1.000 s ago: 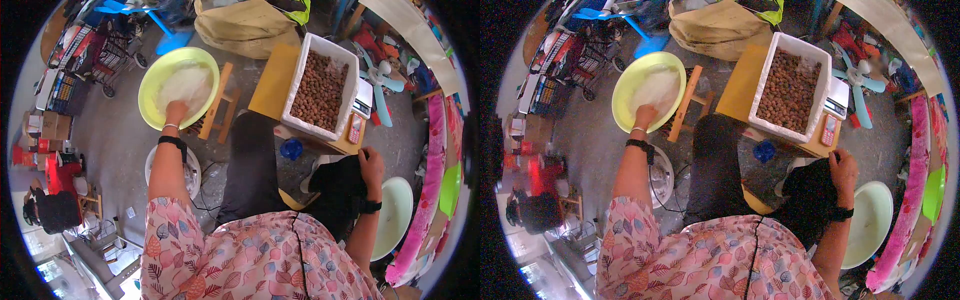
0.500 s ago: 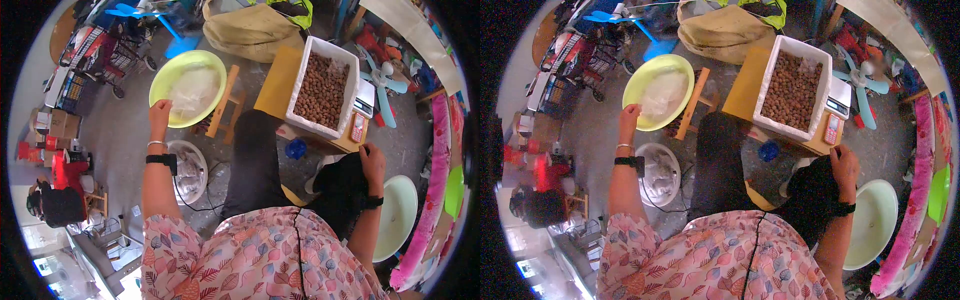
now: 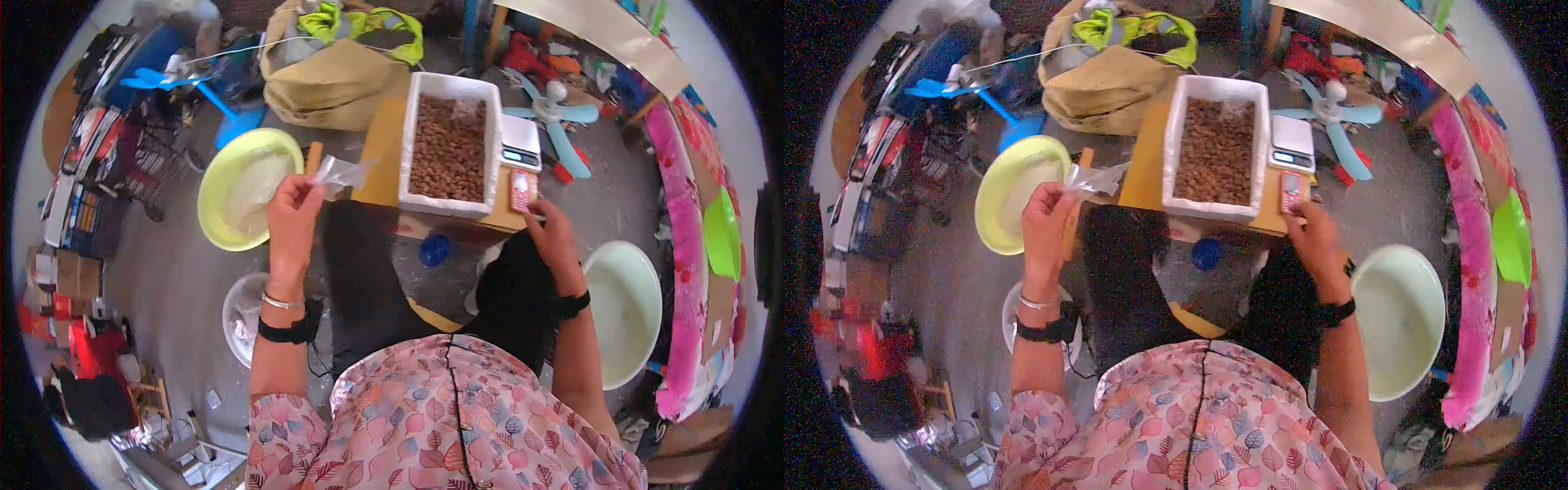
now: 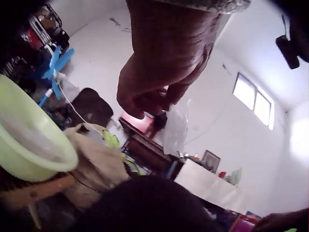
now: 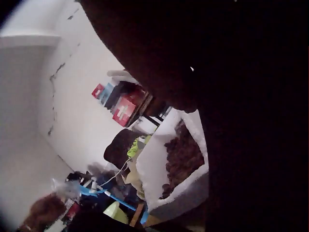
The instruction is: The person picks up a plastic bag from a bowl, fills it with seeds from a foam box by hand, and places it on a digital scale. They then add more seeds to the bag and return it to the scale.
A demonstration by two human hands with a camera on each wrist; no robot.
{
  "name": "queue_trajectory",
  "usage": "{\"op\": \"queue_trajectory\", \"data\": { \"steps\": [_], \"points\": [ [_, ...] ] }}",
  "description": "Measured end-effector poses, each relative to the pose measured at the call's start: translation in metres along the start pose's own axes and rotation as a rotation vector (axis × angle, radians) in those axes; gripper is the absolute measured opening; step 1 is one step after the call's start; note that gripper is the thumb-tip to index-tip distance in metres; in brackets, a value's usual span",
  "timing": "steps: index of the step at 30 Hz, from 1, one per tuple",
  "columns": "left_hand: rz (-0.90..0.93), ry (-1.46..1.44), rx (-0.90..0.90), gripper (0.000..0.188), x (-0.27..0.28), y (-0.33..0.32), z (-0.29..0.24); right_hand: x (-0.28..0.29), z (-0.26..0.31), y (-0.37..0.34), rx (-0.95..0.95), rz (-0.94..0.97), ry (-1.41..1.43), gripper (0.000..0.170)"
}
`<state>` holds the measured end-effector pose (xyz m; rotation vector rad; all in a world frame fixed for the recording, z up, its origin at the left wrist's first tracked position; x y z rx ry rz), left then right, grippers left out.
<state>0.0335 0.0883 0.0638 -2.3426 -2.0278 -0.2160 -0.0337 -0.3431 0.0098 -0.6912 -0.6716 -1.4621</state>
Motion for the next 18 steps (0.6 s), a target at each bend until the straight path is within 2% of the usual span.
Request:
{"op": "queue_trajectory", "data": {
  "steps": [1,3,4,7,8,13,15,18],
  "points": [
    [0.039,-0.031,-0.032,0.009,-0.017,-0.001,-0.002,-0.001,0.014,-0.004,0.063,-0.029,0.078,0.023],
    [0.123,-0.096,-0.092,0.01,-0.051,-0.004,-0.005,-0.005,0.052,-0.01,0.077,0.045,0.249,0.023],
    [0.153,-0.112,-0.044,0.011,-0.068,-0.008,-0.012,-0.006,0.072,-0.015,0.093,0.084,0.375,0.024],
    [0.217,-0.108,-0.06,0.01,-0.106,-0.018,-0.016,-0.02,0.105,-0.017,0.111,0.163,0.701,0.025],
    [0.216,-0.156,-0.063,0.011,-0.119,-0.022,-0.021,-0.025,0.109,-0.016,0.112,0.165,0.727,0.025],
    [0.248,0.099,-0.063,0.016,-0.148,-0.039,-0.022,-0.034,0.129,-0.016,0.104,0.166,0.878,0.024],
    [0.256,0.136,-0.106,0.016,-0.154,-0.043,-0.018,-0.039,0.124,-0.016,0.118,0.177,0.831,0.025],
    [0.278,0.18,-0.048,0.018,-0.158,-0.049,-0.014,-0.046,0.118,-0.018,0.135,0.194,0.804,0.024]
  ]
}}
Point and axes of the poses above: each hand's wrist, its own y-axis towards the middle knuckle, its own x-axis out of the back of the hand, z = x × y, the point moved 3 cm from there along y, towards the middle knuckle, and after that the axes turned 15 degrees about z, right-handed, at the moved point
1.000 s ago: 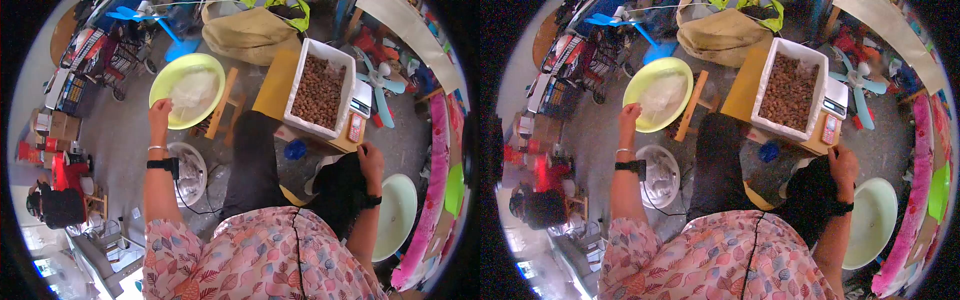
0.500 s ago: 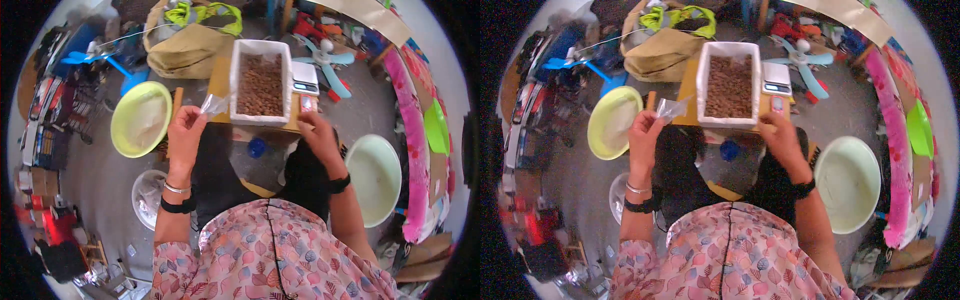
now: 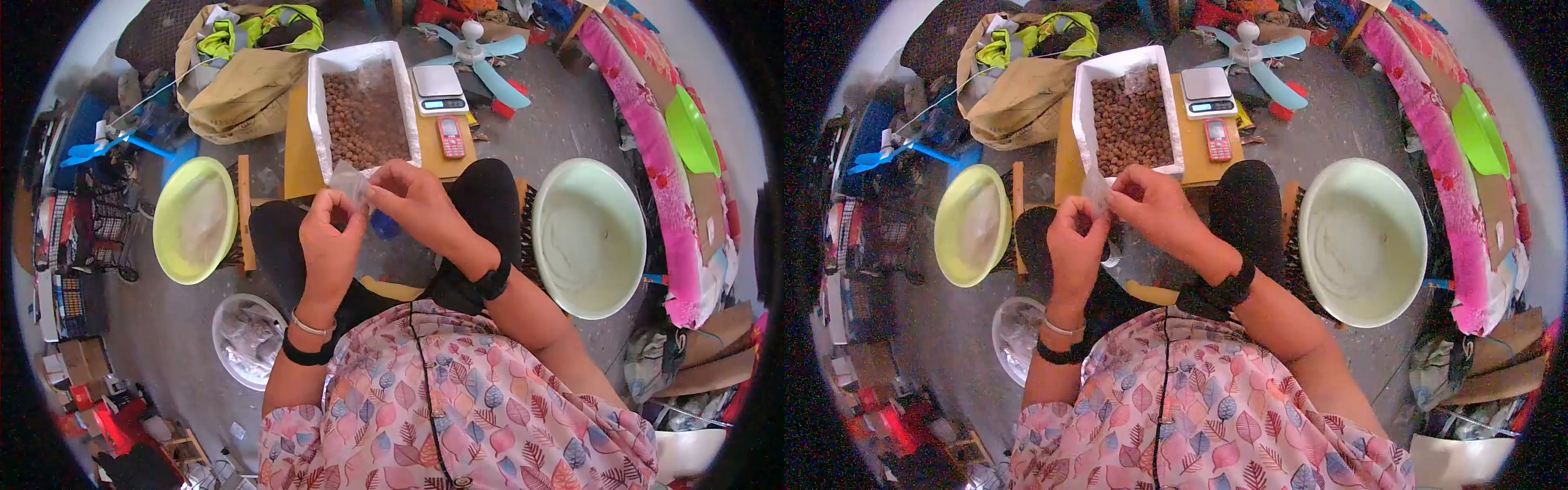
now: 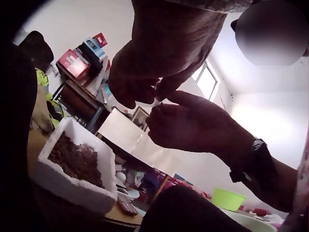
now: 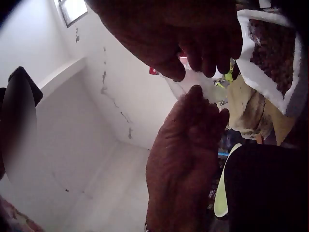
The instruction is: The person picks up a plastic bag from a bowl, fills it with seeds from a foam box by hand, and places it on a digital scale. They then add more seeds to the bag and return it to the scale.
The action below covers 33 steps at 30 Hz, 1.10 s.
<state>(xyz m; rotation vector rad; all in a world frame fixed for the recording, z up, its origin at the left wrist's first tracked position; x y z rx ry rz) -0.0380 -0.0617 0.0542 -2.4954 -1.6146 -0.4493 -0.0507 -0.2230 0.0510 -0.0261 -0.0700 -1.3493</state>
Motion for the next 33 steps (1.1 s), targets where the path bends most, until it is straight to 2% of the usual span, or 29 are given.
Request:
{"op": "queue_trajectory", "data": {
  "steps": [3,5,8,15,18,21,22,25,26,27,29,32,33],
  "points": [
    [0.0,-0.019,0.067,0.018,-0.004,-0.003,0.003,-0.001,-0.005,-0.002,0.014,-0.005,0.083,0.023],
    [0.002,0.03,0.023,0.018,-0.007,-0.004,0.002,-0.005,-0.004,-0.006,0.006,-0.001,0.22,0.022],
    [0.009,0.087,0.014,0.017,-0.008,-0.003,-0.001,-0.004,0.003,-0.013,-0.076,0.022,-0.048,0.017],
    [0.102,-0.124,0.051,0.015,-0.01,-0.008,0.002,-0.003,0.005,-0.016,-0.055,-0.091,-0.175,0.015],
    [-0.001,0.047,-0.11,0.014,-0.009,-0.013,-0.007,-0.002,-0.003,-0.016,-0.056,-0.127,-0.216,0.015],
    [0.122,0.194,-0.305,0.014,-0.012,-0.018,-0.025,0.001,-0.009,-0.018,-0.083,-0.092,-0.21,0.015],
    [0.113,0.228,-0.35,0.011,-0.009,-0.02,-0.03,0.001,-0.005,-0.021,-0.094,-0.091,-0.2,0.015],
    [-0.061,-0.035,-0.195,0.009,0.013,-0.02,-0.027,0.005,-0.009,-0.024,-0.094,-0.055,-0.055,0.013],
    [-0.147,-0.052,-0.127,0.016,0.019,-0.019,-0.024,0.006,-0.012,-0.027,-0.091,-0.04,0.012,0.012],
    [-0.155,-0.028,-0.153,0.024,0.028,-0.013,-0.009,0.008,-0.014,-0.028,-0.056,-0.024,-0.008,0.014],
    [-0.168,-0.077,-0.075,0.029,0.029,-0.002,-0.014,0.012,-0.015,-0.03,0.014,0.014,-0.051,0.018],
    [-0.021,-0.35,0.019,0.028,0.023,0.011,-0.01,0.009,-0.009,-0.035,0.014,0.116,0.017,0.017],
    [0.038,-0.338,0.053,0.024,0.021,0.012,-0.003,0.009,-0.008,-0.036,0.005,0.115,0.024,0.017]
  ]
}}
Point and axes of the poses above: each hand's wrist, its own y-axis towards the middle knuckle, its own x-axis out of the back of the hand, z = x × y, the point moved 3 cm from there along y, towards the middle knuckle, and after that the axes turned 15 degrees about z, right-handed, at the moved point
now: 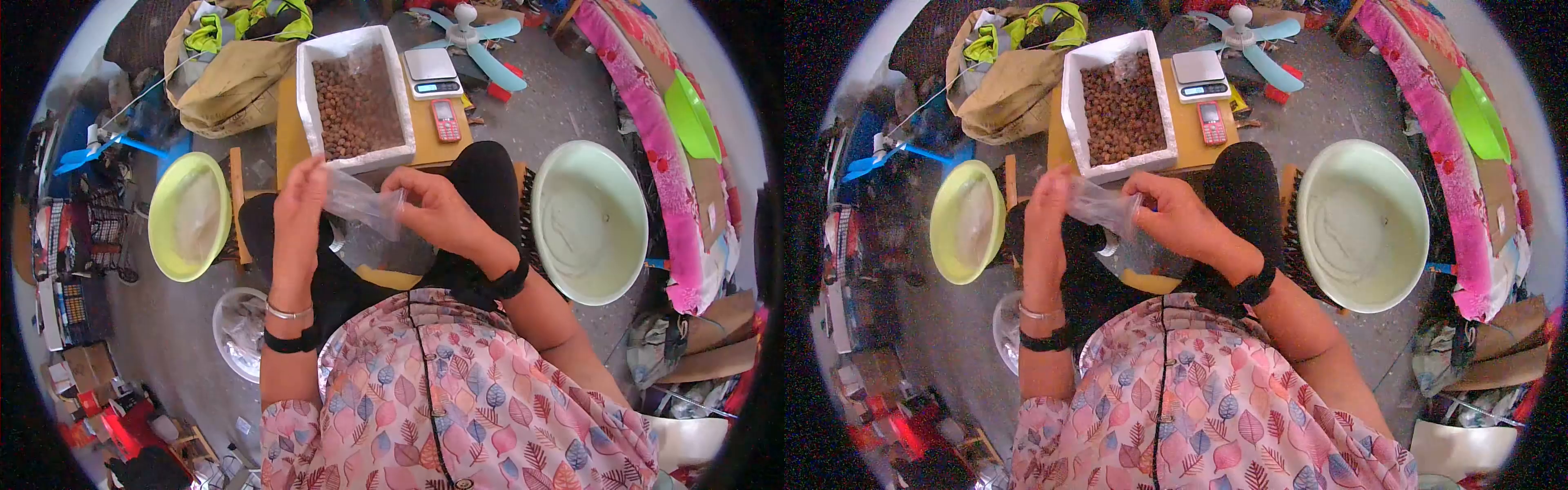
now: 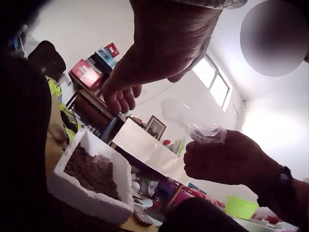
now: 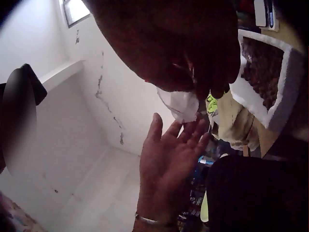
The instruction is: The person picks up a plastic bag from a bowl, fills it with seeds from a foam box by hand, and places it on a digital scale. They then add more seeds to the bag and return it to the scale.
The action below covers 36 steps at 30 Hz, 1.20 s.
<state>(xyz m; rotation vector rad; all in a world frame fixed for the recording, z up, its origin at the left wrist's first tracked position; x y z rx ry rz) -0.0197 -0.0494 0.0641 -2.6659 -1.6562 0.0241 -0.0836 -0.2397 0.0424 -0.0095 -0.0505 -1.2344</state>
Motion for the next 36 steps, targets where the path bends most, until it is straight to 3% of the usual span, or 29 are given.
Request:
{"op": "queue_trajectory", "data": {
  "steps": [2,5,8,12,20,24,27,32,36],
  "points": [
    [0.106,0.027,0.082,0.021,0.001,0.004,0.018,0.0,0.001,-0.002,-0.013,-0.005,0.012,0.016],
    [-0.032,0.106,-0.012,0.02,-0.01,-0.005,0.016,0.005,-0.004,-0.006,-0.092,-0.063,-0.02,0.013],
    [-0.122,0.078,-0.075,0.018,-0.014,-0.009,0.021,0.007,-0.008,-0.006,-0.042,-0.189,-0.045,0.015],
    [-0.18,0.065,-0.151,0.017,-0.01,-0.008,0.025,0.008,-0.008,-0.005,-0.087,-0.25,0.096,0.014],
    [-0.236,-0.05,-0.055,0.017,-0.015,-0.012,0.028,0.005,-0.023,-0.006,-0.051,-0.299,0.237,0.015],
    [-0.172,-0.026,0.092,0.019,-0.004,-0.001,0.041,0.009,-0.021,-0.009,-0.074,-0.375,0.088,0.015],
    [-0.317,0.279,-0.091,0.019,0.013,0.01,0.045,0.018,-0.009,-0.003,-0.085,-0.439,-0.111,0.015],
    [-0.034,0.276,-0.058,0.019,-0.023,0.004,0.013,0.018,0.001,0.019,-0.094,-0.467,-0.458,0.015],
    [0.115,0.16,-0.017,0.017,-0.042,0.02,0.021,0.012,-0.001,0.034,-0.032,-0.382,-0.445,0.015]
  ]
}}
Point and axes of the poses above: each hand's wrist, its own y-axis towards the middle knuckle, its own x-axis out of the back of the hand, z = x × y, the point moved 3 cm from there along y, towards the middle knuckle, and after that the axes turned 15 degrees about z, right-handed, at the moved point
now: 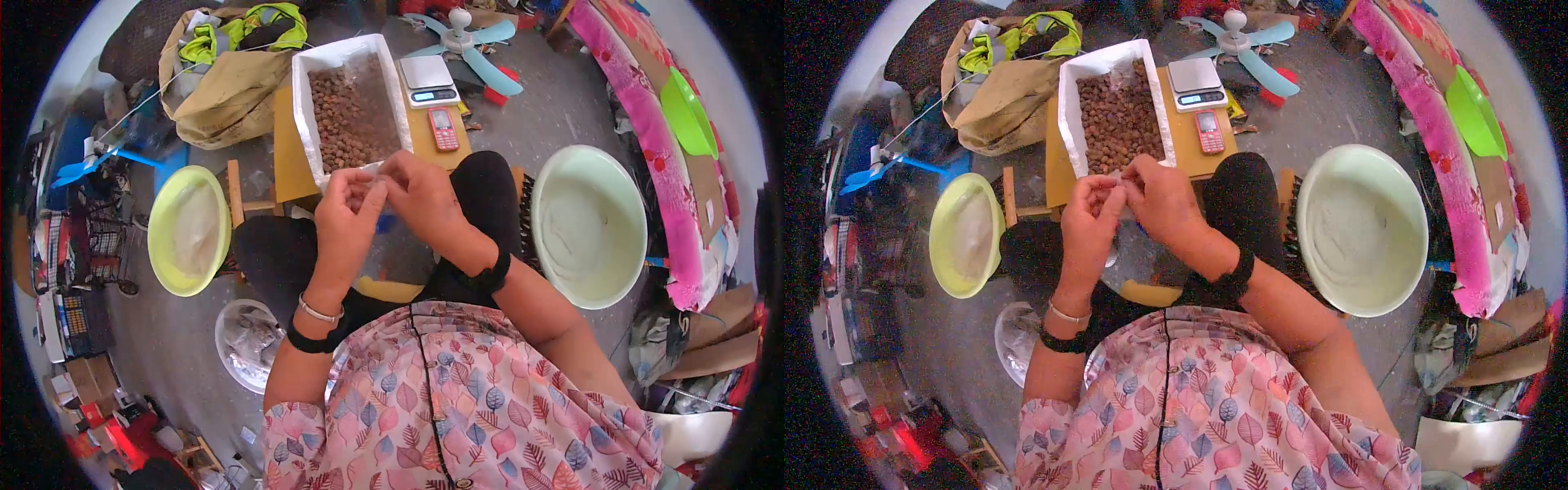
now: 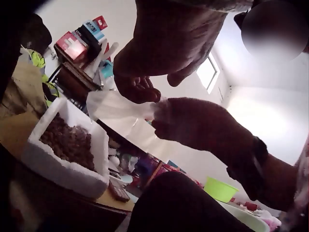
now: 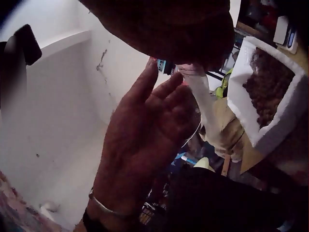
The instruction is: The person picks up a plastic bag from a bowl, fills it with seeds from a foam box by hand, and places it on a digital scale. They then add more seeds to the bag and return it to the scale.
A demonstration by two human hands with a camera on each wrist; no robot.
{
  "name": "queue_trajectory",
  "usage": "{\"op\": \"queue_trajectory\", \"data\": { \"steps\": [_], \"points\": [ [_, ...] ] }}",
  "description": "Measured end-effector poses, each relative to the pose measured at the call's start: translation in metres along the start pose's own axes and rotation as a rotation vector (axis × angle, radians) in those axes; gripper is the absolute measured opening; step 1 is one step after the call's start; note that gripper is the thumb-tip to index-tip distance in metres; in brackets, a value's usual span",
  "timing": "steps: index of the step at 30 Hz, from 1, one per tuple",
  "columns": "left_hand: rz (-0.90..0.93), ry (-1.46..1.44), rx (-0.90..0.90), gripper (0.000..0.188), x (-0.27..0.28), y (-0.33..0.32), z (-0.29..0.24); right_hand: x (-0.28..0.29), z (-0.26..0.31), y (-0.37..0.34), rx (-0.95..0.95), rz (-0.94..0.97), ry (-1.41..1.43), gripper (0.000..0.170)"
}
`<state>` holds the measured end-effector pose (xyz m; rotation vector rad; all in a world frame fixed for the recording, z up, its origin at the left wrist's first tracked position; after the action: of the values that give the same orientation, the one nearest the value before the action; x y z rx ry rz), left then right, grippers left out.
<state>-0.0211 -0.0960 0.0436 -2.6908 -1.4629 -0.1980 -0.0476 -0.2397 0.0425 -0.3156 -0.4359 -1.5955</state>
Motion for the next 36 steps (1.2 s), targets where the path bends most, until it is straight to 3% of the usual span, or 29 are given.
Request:
{"op": "queue_trajectory", "data": {
  "steps": [4,14,20,24,27,30,36],
  "points": [
    [-0.02,-0.075,0.032,0.015,0.009,0.015,0.009,-0.002,-0.006,0.014,-0.004,0.093,0.036,0.018],
    [-0.098,0.373,-0.016,0.014,0.057,0.08,0.011,-0.001,-0.033,0.094,0.08,0.135,-0.158,0.019],
    [-0.131,0.554,-0.099,0.014,0.087,0.138,0.014,0.014,-0.052,0.169,0.173,0.207,0.006,0.016],
    [-0.18,0.497,-0.121,0.012,0.101,0.157,0.027,0.011,-0.094,0.202,0.234,0.129,-0.419,0.016],
    [-0.189,0.46,-0.094,0.012,0.109,0.161,0.044,-0.01,-0.132,0.211,0.262,0.326,-0.823,0.012],
    [-0.169,0.42,-0.036,0.011,0.111,0.159,0.062,-0.025,-0.15,0.197,0.462,0.3,-0.732,0.009],
    [-0.118,0.393,0.001,0.01,0.101,0.166,0.068,-0.042,-0.149,0.192,0.325,0.338,-1.081,0.009]
  ]
}}
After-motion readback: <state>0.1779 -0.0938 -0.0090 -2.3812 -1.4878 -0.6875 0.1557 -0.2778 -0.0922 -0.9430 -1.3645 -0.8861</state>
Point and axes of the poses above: each hand's wrist, its own y-axis towards the middle knuckle, its own x-axis out of the back of the hand, z = x × y, the point moved 3 cm from there along y, towards the middle knuckle, and after that the axes turned 15 degrees about z, right-handed, at the moved point
